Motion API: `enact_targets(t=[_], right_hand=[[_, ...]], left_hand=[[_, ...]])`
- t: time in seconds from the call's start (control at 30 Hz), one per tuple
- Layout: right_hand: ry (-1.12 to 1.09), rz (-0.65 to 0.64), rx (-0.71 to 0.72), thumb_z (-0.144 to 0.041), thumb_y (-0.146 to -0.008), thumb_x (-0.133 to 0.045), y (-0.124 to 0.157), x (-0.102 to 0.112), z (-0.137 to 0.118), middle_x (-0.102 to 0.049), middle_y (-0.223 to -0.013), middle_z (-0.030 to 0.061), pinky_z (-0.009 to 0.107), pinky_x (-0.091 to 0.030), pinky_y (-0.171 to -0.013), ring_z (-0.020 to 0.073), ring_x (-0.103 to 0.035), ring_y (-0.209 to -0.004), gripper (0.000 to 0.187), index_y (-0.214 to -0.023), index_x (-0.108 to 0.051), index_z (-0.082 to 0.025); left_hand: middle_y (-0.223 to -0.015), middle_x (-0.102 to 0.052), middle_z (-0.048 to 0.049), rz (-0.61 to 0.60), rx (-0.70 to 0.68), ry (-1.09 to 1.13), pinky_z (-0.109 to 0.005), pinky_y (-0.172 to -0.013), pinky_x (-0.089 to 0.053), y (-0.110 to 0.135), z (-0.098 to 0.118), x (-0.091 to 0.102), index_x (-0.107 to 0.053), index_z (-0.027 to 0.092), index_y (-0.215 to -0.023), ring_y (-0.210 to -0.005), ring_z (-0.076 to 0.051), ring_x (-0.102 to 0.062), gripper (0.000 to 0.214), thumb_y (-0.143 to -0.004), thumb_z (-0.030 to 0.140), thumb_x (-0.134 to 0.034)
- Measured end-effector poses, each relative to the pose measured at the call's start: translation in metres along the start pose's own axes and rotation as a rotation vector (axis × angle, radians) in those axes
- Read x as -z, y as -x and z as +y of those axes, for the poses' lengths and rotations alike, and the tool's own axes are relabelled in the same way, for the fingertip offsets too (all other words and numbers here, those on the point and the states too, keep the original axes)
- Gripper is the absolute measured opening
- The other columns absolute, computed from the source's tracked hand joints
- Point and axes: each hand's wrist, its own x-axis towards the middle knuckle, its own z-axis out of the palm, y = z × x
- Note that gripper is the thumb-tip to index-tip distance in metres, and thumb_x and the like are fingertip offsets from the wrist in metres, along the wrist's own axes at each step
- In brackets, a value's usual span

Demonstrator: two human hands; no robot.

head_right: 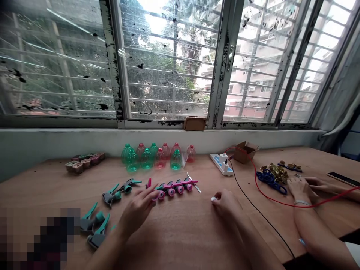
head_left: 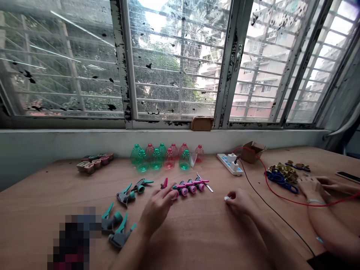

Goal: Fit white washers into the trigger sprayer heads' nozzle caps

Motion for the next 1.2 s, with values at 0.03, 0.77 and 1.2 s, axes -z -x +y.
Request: enact_targets(t=[0.03,0.77,1.2], right_hand=[[-0.023,0.02,0.0,-0.033,-0.071,-0.065,0.002,0.002,0.0,-0.073,-0.08,0.008,0.026,-0.043,-0.063,0.0216,-0.067,-0.076,0.023,-0.084,-0.074,-0.016],[-0.734,-0.074,0.621,-0.027,-0.077,-0.069,0.05,-0.015,-0.139,-0.059,-0.075,-0.0012,0.02,-0.037,-0.048,0.0075,-0.045,-0.053,0.013,-0.084,-0.062,-0.019],[-0.689,-0.053,0.772,-0.024,-0.078,-0.068,0.06,-0.046,-0.129,-0.063,-0.095,0.0049,0.021,-0.044,-0.051,0.011,-0.053,-0.063,0.017,-0.094,-0.067,-0.021]], left_hand=[[-0.129,-0.061,-0.0119,-0.007,-0.04,0.052,-0.034,-0.09,-0.045,0.0,0.006,-0.004,-0.058,0.02,-0.117,-0.111,-0.021,-0.061,0.033,-0.09,0.008,-0.043],[-0.096,-0.072,0.0017,-0.281,0.42,0.816,-0.024,-0.075,-0.048,-0.007,0.058,-0.031,-0.048,0.025,-0.129,-0.08,-0.014,-0.065,0.061,-0.072,0.004,-0.056],[-0.109,-0.07,-0.0029,-0.268,0.45,0.855,-0.025,-0.081,-0.05,-0.006,0.059,-0.036,-0.049,0.022,-0.127,-0.086,-0.016,-0.066,0.068,-0.064,-0.003,-0.054]])
